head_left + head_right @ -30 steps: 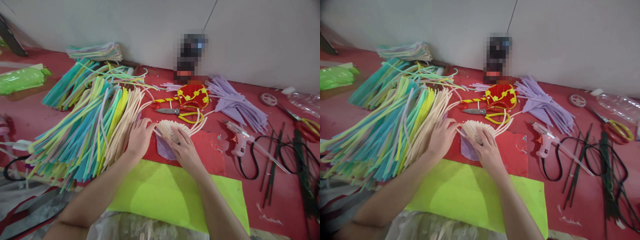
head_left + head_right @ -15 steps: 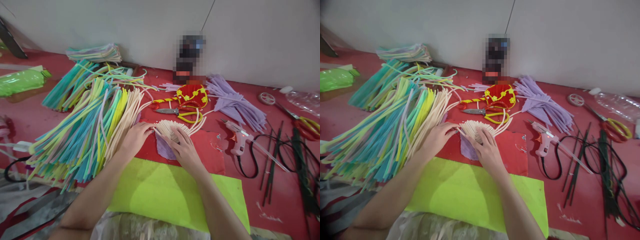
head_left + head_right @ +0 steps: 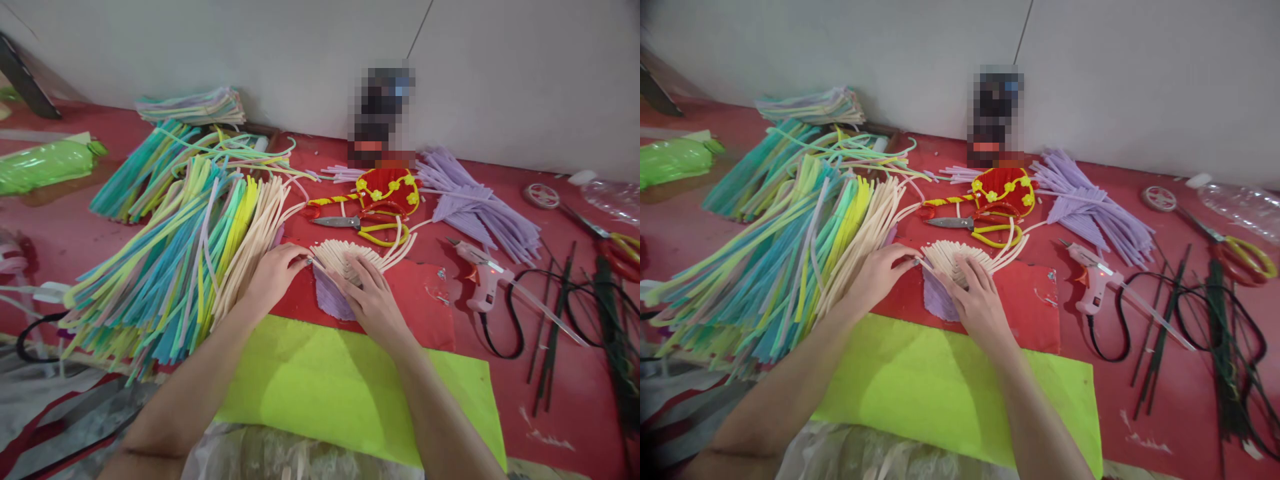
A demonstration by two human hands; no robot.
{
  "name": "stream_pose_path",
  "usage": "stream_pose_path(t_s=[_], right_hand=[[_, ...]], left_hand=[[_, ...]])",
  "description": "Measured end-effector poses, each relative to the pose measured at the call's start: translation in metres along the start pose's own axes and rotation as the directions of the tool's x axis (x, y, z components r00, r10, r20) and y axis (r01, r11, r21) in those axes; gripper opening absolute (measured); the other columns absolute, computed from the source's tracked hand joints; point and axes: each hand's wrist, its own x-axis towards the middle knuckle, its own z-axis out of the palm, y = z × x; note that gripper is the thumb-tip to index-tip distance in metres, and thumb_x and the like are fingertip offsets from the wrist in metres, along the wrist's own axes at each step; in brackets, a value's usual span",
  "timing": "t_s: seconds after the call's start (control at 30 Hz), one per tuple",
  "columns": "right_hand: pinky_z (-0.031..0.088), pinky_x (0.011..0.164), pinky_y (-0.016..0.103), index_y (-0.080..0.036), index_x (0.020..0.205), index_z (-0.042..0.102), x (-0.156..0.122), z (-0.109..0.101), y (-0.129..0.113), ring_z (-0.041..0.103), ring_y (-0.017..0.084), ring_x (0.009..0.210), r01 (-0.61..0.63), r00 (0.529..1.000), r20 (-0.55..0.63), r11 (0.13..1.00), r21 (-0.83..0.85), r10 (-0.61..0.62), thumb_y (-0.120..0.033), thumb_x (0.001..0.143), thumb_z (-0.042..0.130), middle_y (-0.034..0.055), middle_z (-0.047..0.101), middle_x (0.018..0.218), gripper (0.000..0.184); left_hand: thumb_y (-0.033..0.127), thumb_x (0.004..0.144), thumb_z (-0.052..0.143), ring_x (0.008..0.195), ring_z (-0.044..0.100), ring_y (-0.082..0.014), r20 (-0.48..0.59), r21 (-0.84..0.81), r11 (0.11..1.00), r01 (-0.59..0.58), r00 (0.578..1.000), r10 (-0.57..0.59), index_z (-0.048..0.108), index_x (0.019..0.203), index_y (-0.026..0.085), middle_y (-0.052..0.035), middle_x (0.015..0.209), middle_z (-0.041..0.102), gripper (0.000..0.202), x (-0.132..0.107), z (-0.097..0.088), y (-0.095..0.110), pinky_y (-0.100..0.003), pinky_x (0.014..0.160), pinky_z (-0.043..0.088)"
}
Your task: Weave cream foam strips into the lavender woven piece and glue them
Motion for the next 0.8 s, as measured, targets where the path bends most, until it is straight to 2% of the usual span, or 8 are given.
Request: stream_pose_path(t_s=[0.33, 0.53, 0.8], right_hand=[[0.038, 0.108, 0.052, -0.036, 0.132, 0.054, -0.001, 0.000, -0.001, 0.032, 0.028, 0.139, -0.004, 1.000, 0.002, 1.000, 0.003, 0.004, -0.015, 0.093, 0.042, 0.0046, 0.035, 0.152, 0.046], [0.038, 0.108, 0.051, -0.034, 0.129, 0.058, 0.001, 0.001, -0.001, 0.032, 0.028, 0.139, 0.012, 0.999, -0.031, 1.000, 0.012, -0.012, -0.015, 0.093, 0.042, 0.0071, 0.040, 0.149, 0.043], [0.038, 0.108, 0.051, -0.034, 0.128, 0.059, 0.000, 0.002, 0.000, 0.032, 0.028, 0.139, 0.026, 0.999, -0.031, 1.000, 0.007, -0.026, -0.016, 0.094, 0.041, 0.0062, 0.038, 0.150, 0.042]], left_hand=[[0.010, 0.083, 0.062, 0.083, 0.065, -0.0165, -0.055, 0.025, 1.000, 0.010, 0.998, -0.009, 0.064, 0.089, 0.018, -0.0037, 0.091, 0.069, 0.010, 0.002, 0.008, -0.001, -0.032, 0.081, 0.052], [0.008, 0.082, 0.064, 0.078, 0.062, -0.0162, -0.094, 0.067, 0.996, 0.055, 0.994, -0.049, 0.063, 0.083, 0.016, -0.0036, 0.084, 0.067, 0.008, 0.006, 0.016, 0.000, -0.031, 0.076, 0.051], [0.007, 0.081, 0.063, 0.070, 0.059, -0.0126, -0.142, 0.067, 0.997, 0.047, 0.989, -0.038, 0.061, 0.079, 0.017, -0.0007, 0.079, 0.061, 0.010, 0.009, 0.025, -0.003, -0.026, 0.069, 0.049]])
